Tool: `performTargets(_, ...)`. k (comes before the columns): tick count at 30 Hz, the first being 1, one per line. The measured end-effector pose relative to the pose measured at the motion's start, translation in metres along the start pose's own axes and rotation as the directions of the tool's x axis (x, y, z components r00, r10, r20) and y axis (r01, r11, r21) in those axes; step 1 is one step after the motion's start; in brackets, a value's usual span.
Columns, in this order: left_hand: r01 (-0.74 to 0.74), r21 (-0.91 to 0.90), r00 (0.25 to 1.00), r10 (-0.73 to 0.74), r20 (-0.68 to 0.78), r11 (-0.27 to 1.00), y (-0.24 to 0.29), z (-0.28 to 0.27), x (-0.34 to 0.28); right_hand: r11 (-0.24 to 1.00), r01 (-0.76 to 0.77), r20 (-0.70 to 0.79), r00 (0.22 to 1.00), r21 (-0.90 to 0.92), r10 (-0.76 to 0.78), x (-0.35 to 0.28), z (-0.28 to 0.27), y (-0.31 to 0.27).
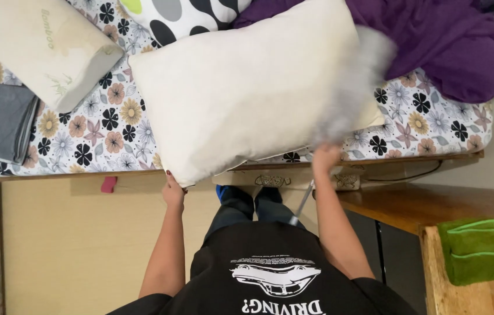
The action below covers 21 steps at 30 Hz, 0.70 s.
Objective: The person uses a feather duster to clean a white pillow on a bed. They then pick up the pillow, walk to a laundry basket, and place the pillow inside the basket on top of other clothes.
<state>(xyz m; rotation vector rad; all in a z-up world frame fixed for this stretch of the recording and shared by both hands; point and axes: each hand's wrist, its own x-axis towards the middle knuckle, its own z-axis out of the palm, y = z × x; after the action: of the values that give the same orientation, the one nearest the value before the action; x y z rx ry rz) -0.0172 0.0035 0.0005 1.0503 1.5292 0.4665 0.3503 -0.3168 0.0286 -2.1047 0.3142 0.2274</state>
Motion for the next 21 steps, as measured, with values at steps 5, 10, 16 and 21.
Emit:
performTargets(5,-0.068,0.216,0.998,0.066,0.015,0.974,-0.001,-0.002,0.003,0.978,-0.183,-0.093,0.977,0.096,0.192,-0.025,-0.029,-0.056)
performTargets(10,-0.051,0.263,0.995,0.073,-0.074,0.964,0.000,0.007,-0.009,0.973,0.206,0.402,0.903,-0.099,-0.150,-0.049,0.021,-0.012)
performTargets(16,-0.131,0.154,0.985,0.146,-0.088,0.979,-0.034,0.011,0.015,0.342,0.928,0.944,0.235,-0.147,-0.233,-0.112,-0.010,-0.106)
performTargets(21,-0.124,0.190,0.981,0.149,-0.123,0.974,-0.015,0.010,-0.001,0.703,0.639,0.764,0.609,-0.312,-0.214,-0.028,-0.024,-0.077)
